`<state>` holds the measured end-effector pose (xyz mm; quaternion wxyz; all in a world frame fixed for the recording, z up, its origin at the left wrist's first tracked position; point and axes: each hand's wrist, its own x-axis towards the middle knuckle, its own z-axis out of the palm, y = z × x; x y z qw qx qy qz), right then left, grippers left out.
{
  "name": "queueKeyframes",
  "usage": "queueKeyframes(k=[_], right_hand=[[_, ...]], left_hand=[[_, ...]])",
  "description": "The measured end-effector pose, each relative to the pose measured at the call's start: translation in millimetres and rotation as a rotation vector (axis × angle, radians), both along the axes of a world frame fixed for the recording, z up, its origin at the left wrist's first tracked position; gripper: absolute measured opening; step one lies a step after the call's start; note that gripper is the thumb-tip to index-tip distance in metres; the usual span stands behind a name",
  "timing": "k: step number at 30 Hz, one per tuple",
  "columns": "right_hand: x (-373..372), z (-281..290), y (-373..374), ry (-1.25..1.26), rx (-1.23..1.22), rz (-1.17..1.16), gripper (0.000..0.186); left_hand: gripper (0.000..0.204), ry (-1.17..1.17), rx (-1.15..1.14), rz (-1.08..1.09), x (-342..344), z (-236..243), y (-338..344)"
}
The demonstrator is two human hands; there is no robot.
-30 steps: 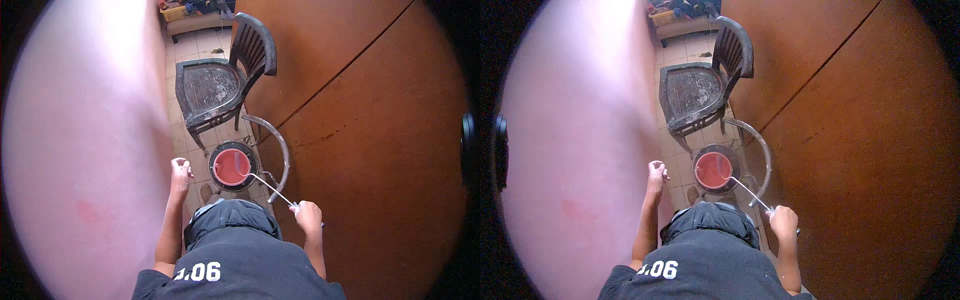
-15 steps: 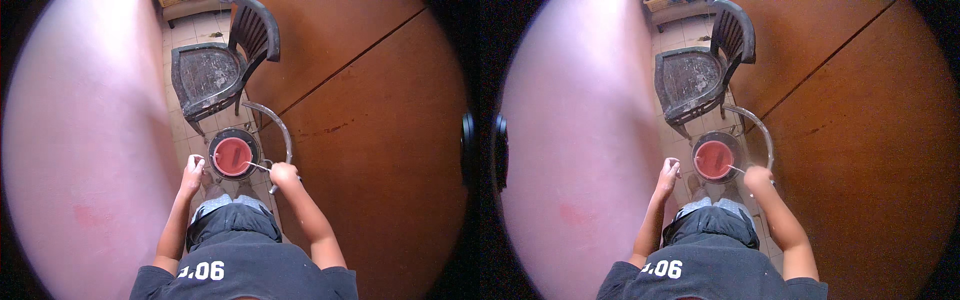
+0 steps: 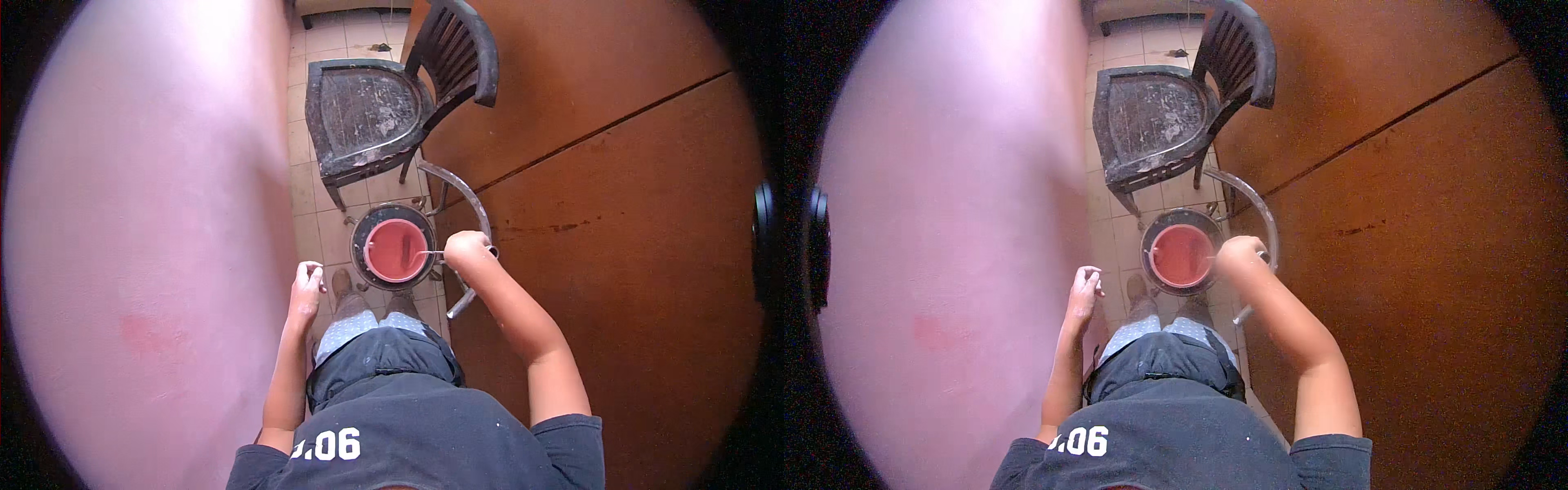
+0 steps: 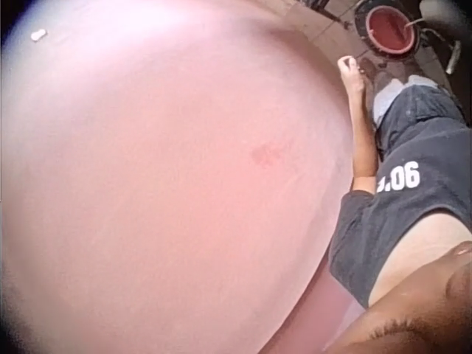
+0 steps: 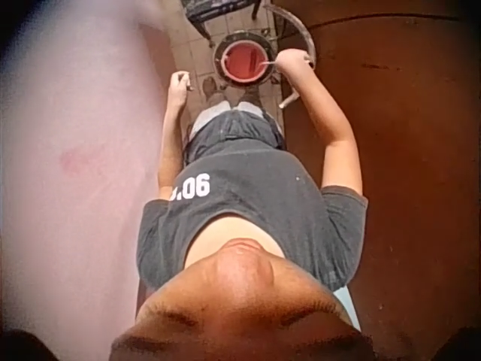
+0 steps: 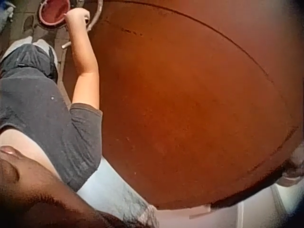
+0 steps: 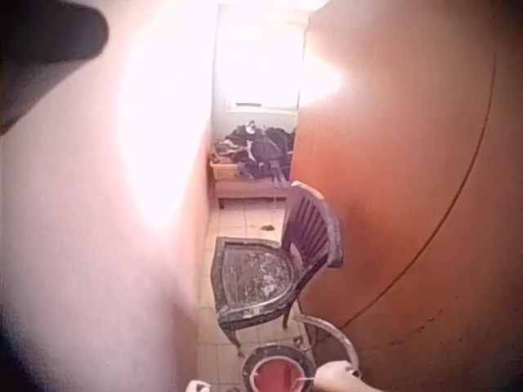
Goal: Apply pink paint to an interior wall using a roller.
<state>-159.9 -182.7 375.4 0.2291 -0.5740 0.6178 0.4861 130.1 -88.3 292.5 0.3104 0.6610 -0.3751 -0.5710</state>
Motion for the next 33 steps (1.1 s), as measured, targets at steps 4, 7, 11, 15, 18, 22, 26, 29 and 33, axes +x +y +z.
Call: queueKeyframes(k=[4, 7, 11, 15, 18, 22, 26, 29, 33], right_hand=[[7, -19, -4, -0.061, 0.074, 0.008, 0.039], [9, -10, 2, -0.134, -0.005, 0.046, 0.028], [-1, -21, -1, -0.157, 0.120, -0.021, 0.041], [13, 10, -11, -0.034, 0.137, 0.041, 0.048], [10, 2, -12, 0.022, 0.026, 0.084, 0.030], [11, -15, -11, 0.002, 0.060, 0.077, 0.034], [12, -13, -11, -0.046, 0.094, 0.041, 0.040], [9, -5, -7, -0.074, 0.085, 0.004, 0.039], [10, -8, 0, -0.103, 0.030, -0.029, 0.029]], left_hand=[[0.019, 0.006, -0.025, 0.085, 11, -10, 3], [0.019, 0.017, -0.024, 0.115, 18, -19, 7], [0.019, 0.015, -0.019, 0.103, 16, -23, 5], [0.020, -0.008, 0.003, 0.095, 15, -8, 1], [0.020, -0.032, -0.003, 0.076, 17, -7, -3], [0.020, -0.025, -0.010, 0.124, 27, -25, -5], [0.020, -0.002, -0.001, 0.139, 26, -29, -6], [0.022, -0.048, 0.017, 0.091, 18, -31, -11], [0.023, -0.296, -0.122, -0.152, -15, -57, -21]])
